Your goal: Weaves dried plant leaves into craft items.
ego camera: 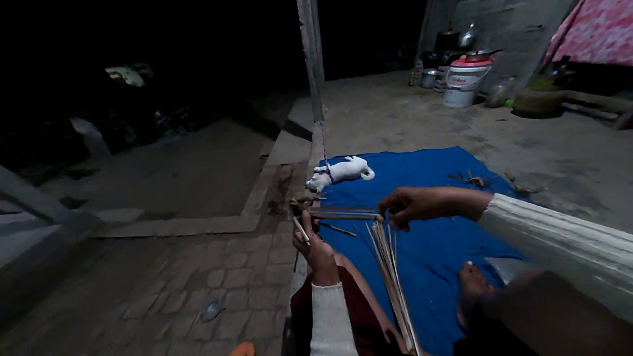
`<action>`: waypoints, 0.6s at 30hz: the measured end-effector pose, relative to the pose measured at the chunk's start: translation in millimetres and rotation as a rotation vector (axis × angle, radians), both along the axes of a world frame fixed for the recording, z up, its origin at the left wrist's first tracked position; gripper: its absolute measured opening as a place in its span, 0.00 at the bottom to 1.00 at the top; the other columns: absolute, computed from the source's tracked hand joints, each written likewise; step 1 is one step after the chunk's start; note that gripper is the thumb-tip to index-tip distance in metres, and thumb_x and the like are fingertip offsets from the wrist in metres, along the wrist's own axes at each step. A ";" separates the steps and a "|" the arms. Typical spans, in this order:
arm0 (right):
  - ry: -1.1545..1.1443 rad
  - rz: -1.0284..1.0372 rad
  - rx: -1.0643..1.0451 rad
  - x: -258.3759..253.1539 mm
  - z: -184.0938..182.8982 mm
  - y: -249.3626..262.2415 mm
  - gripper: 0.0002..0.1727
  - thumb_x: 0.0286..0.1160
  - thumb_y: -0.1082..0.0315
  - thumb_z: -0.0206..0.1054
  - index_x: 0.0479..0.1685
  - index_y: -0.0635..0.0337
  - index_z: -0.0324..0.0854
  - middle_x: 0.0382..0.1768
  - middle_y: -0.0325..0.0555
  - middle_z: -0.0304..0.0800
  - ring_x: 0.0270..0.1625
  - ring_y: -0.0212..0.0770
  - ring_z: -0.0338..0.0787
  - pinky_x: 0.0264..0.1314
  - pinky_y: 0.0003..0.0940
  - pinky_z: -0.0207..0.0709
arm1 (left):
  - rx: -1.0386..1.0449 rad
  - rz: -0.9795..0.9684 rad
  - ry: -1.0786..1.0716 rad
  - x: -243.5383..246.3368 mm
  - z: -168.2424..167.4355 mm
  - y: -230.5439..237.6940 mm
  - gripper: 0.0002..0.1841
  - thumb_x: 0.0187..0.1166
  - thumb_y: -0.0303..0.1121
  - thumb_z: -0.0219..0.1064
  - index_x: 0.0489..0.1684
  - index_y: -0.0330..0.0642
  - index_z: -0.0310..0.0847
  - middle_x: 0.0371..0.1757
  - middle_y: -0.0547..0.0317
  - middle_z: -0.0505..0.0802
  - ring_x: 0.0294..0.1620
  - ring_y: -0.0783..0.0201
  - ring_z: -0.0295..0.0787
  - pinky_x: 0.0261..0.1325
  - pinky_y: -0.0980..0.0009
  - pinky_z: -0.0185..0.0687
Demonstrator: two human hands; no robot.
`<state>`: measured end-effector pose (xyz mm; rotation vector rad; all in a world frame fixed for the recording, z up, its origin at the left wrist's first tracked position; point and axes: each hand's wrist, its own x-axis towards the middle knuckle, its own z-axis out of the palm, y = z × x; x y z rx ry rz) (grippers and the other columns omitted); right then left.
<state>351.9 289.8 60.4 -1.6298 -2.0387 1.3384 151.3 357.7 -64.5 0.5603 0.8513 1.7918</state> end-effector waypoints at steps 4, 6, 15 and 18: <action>-0.136 0.069 0.047 0.1 -0.3 0.5 0.11 0.85 0.73 0.62 0.59 0.66 0.83 0.37 0.45 0.86 0.32 0.29 0.79 0.39 0.27 0.75 | -0.034 0.014 -0.050 7.3 -4.6 4.3 0.09 0.85 0.29 0.64 0.31 0.40 0.79 0.23 0.66 0.82 0.23 0.74 0.79 0.32 0.79 0.80; -0.157 0.068 0.242 -4.7 0.3 -0.6 0.10 0.84 0.71 0.64 0.52 0.67 0.87 0.42 0.47 0.87 0.40 0.31 0.80 0.47 0.29 0.74 | -0.044 0.030 -0.035 8.6 -5.6 5.7 0.09 0.85 0.29 0.63 0.32 0.39 0.79 0.23 0.65 0.82 0.23 0.74 0.79 0.32 0.80 0.80; 0.031 -0.058 0.361 -10.3 -3.3 3.4 0.09 0.88 0.73 0.58 0.47 0.65 0.84 0.29 0.39 0.84 0.26 0.25 0.79 0.34 0.21 0.76 | -0.121 -0.173 -0.131 5.2 -6.2 9.3 0.08 0.89 0.33 0.58 0.42 0.40 0.80 0.29 0.64 0.86 0.26 0.73 0.84 0.32 0.79 0.84; -0.216 -0.174 0.618 -0.6 -0.8 2.1 0.13 0.82 0.71 0.67 0.61 0.60 0.86 0.39 0.49 0.90 0.39 0.42 0.89 0.48 0.44 0.83 | -0.102 -0.227 -0.101 6.5 -6.0 4.9 0.08 0.90 0.29 0.55 0.48 0.38 0.80 0.38 0.61 0.89 0.36 0.71 0.85 0.39 0.76 0.82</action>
